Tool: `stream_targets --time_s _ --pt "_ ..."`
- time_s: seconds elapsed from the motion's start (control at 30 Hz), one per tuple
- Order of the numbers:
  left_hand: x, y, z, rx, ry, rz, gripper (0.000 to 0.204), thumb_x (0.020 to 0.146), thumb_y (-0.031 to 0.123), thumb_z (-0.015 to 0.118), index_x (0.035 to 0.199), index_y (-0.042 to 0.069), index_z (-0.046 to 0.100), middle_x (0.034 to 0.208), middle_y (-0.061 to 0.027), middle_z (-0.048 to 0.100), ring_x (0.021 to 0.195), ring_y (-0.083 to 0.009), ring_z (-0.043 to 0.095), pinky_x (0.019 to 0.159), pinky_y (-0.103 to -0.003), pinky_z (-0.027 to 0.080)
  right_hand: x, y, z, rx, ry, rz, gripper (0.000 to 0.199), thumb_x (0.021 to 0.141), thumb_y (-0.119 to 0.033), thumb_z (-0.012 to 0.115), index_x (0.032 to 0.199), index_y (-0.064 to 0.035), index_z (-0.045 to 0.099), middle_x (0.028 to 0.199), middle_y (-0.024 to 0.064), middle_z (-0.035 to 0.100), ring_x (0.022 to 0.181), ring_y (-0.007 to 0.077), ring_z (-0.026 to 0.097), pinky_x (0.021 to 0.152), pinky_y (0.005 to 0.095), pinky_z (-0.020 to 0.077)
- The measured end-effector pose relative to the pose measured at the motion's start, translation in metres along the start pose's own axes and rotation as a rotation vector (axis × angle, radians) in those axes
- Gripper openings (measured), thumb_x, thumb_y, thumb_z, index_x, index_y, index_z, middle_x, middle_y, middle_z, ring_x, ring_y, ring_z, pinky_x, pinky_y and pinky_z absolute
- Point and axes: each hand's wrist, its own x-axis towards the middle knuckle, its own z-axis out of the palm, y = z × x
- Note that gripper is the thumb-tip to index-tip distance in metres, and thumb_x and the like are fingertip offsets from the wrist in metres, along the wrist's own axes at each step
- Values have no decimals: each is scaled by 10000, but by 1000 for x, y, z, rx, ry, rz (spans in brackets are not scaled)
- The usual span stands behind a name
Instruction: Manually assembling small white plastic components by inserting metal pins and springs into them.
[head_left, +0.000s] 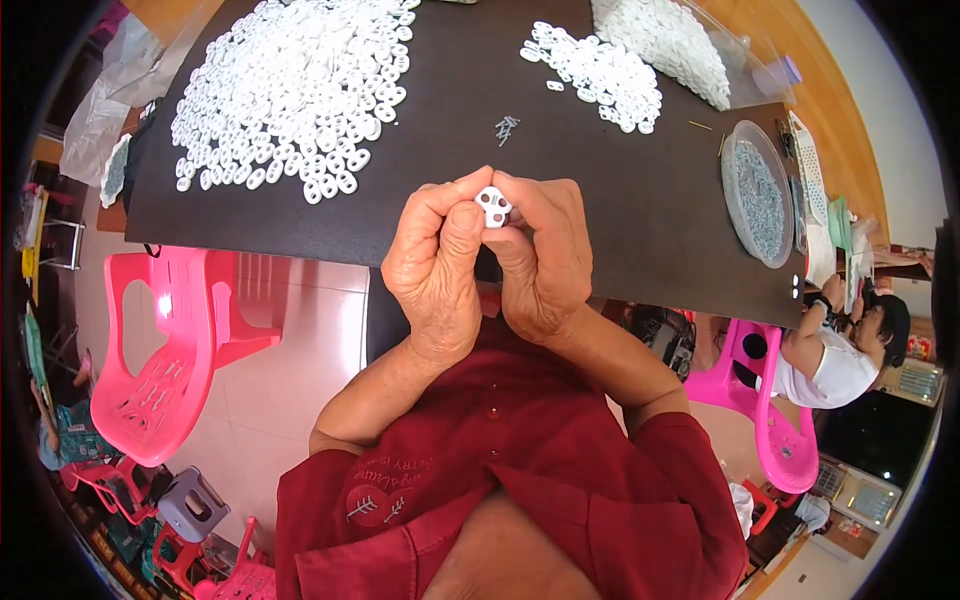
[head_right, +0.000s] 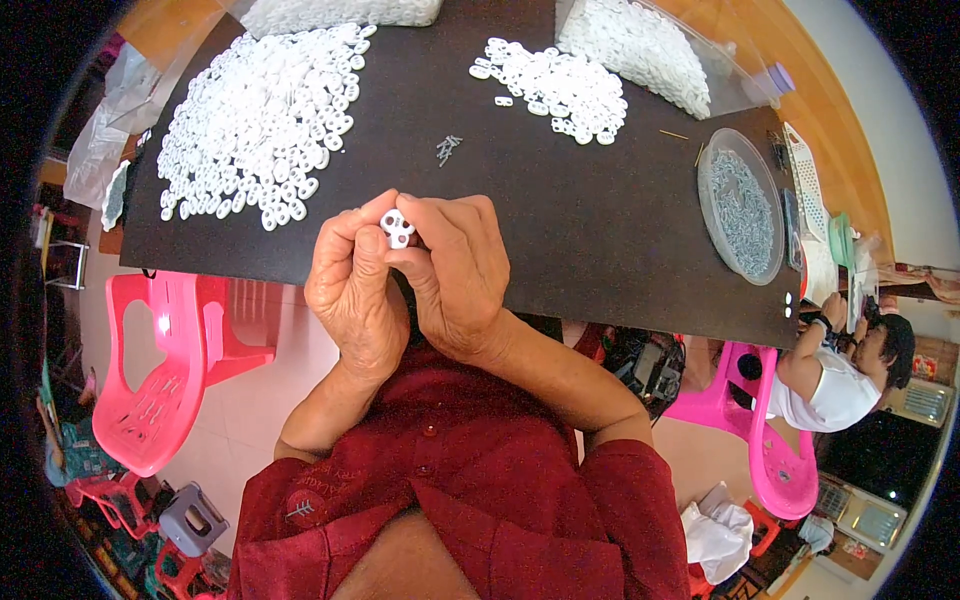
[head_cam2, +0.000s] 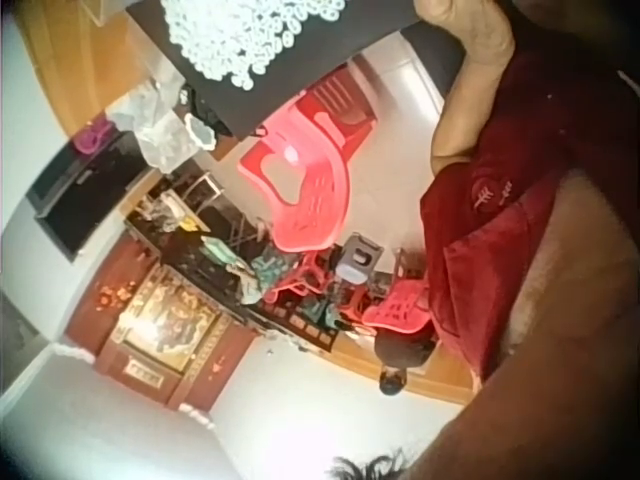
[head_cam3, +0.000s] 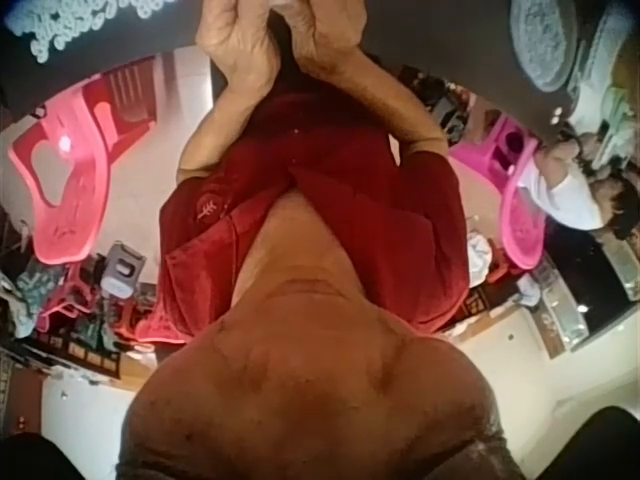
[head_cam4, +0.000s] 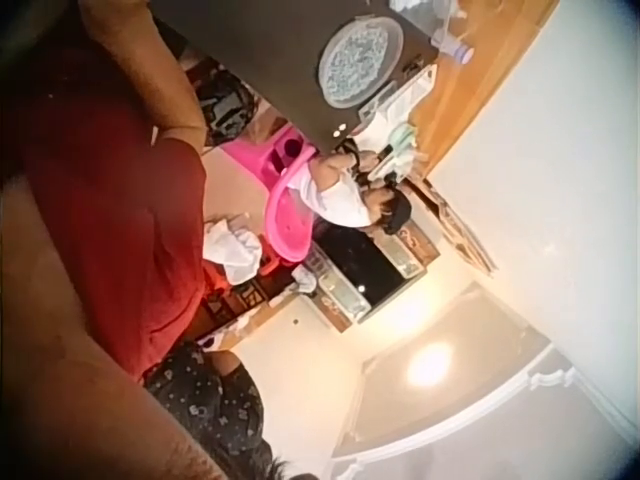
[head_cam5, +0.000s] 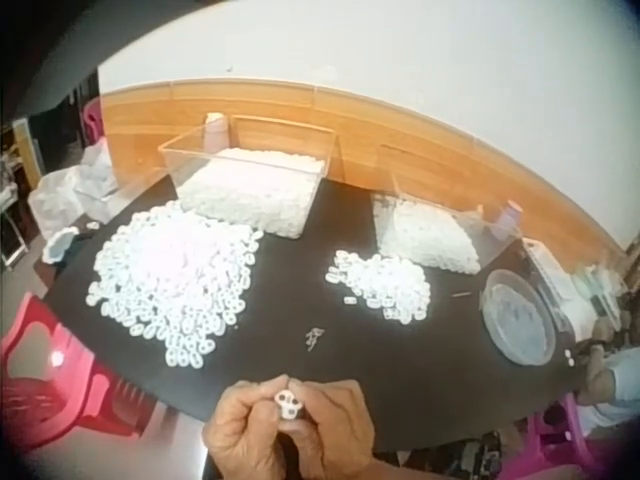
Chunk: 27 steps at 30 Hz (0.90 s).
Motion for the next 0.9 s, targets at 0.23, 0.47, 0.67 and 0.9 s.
stream_targets --time_s 0.23,0.47,0.67,0.9 --pt "-2 -4 -3 112 2 112 176 935 114 514 1028 -8 601 844 11 513 741 -44 444 661 -182 385 -3 -3 4 -3 6 39 266 800 -94 640 1027 18 559 889 130 590 713 268 537 605 334 440" --pt "-2 -8 -2 195 6 225 159 942 113 492 992 -8 584 797 3 484 694 -73 416 625 -201 369 -4 1 9 -9 47 -30 222 832 -112 616 1011 5 558 852 121 578 672 256 530 576 333 431" --pt "-2 -15 4 220 57 252 156 944 118 489 984 -6 573 783 -10 477 697 -84 408 618 -216 366 -1 6 8 -33 50 -90 198 838 -111 612 989 4 556 838 104 580 659 243 526 561 327 419" --pt "-1 -7 8 234 -10 244 147 936 49 459 1002 -16 573 818 -33 506 725 -96 447 647 -220 389 5 2 -5 -90 -22 -32 188 819 -44 596 1000 3 585 846 106 590 650 243 518 583 318 418"
